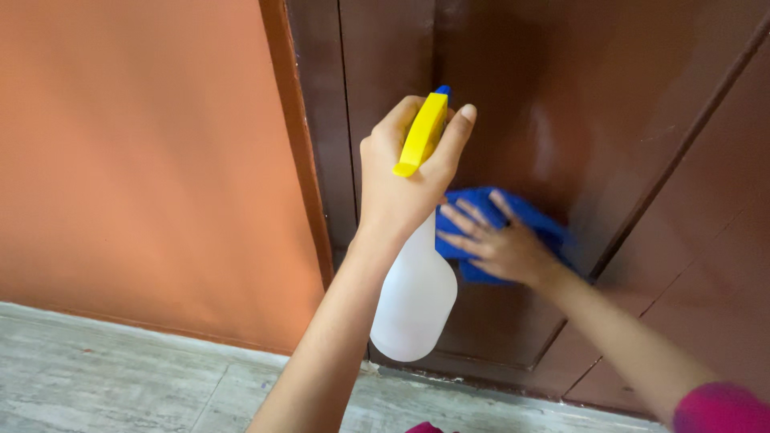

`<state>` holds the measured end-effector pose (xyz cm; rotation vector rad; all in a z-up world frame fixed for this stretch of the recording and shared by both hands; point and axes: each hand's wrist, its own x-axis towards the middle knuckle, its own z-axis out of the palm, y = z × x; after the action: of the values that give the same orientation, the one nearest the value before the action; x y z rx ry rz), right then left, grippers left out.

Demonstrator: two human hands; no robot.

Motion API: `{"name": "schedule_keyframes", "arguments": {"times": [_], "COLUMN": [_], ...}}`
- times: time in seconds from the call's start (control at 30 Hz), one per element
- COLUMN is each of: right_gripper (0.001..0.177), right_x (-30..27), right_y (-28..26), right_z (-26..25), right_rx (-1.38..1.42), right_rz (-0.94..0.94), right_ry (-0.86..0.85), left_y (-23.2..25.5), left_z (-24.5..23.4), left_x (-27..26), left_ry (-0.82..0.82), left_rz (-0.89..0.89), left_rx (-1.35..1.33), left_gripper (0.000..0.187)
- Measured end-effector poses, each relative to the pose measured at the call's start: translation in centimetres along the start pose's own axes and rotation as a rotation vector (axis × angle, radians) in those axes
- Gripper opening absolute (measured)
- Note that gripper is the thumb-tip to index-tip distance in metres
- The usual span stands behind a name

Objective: The person sprays a cleaning solution onto a brown wooden door and wipes the surface with a blue cloth. They systematically clean the door from top to bottom, covering the entire visible area.

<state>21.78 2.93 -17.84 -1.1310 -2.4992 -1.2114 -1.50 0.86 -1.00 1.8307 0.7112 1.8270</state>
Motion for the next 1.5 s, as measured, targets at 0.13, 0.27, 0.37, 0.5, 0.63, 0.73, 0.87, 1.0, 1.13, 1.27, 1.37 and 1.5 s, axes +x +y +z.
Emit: {"name": "schedule_keyframes", "arguments": {"times": [0.13, 0.27, 0.37, 0.5, 0.63, 0.73, 0.87, 1.0, 1.13, 1.27, 1.37, 1.5], "right_gripper": [0.076, 0.078, 0.084, 0.075, 0.064, 0.063, 0.06, 0.059, 0.058, 0.056, 0.056, 0.057], "right_x": [1.8, 3.7, 3.9, 3.5, 3.0, 2.5, 1.1, -1.1, -2.8, -4.6, -5.7, -8.1], "right_y": [3.8, 7.9, 10.3, 10.1, 9.2, 8.5, 6.8, 4.9, 3.4, 2.1, 1.0, -0.9], "right_z": [-3.9, -7.2, -9.3, -10.0, -9.2, -8.4, -7.3, -5.0, -2.9, -1.5, -0.2, 1.6], "right_rx": [-0.016, -0.08, -0.161, -0.089, -0.095, -0.084, -0.037, -0.103, -0.08, -0.034, -0.033, 0.003], "right_rz": [0.098, 0.196, 0.366, 0.513, 0.686, 0.761, 0.738, 0.738, 0.757, 0.765, 0.784, 0.81], "right_ry": [-0.008, 0.068, 0.088, 0.21, 0.306, 0.347, 0.446, 0.45, 0.462, 0.421, 0.421, 0.34], "left_y": [0.1, 0.2, 0.1, -0.2, -0.5, -1.3, -1.8, -2.2, -2.5, -2.9, -3.1, -3.0], "left_z": [-0.1, 0.1, 0.4, 0.9, 1.4, 1.9, 2.5, 2.8, 3.0, 3.3, 3.5, 3.3], "left_x": [0.2, 0.4, 0.2, 0.1, -0.1, -0.5, -1.0, -1.1, -1.5, -1.8, -2.2, -2.3], "left_ry": [-0.041, -0.055, -0.063, -0.069, -0.092, -0.113, -0.119, -0.152, -0.156, -0.177, -0.18, -0.185], "left_rz": [-0.172, -0.192, -0.19, -0.201, -0.225, -0.239, -0.226, -0.282, -0.247, -0.284, -0.279, -0.267], "left_rx": [-0.043, -0.046, -0.047, -0.048, -0.074, -0.094, -0.089, -0.068, -0.068, -0.074, -0.087, -0.076], "left_gripper": [0.031, 0.03, 0.029, 0.029, 0.029, 0.029, 0.029, 0.029, 0.03, 0.03, 0.031, 0.031]}}
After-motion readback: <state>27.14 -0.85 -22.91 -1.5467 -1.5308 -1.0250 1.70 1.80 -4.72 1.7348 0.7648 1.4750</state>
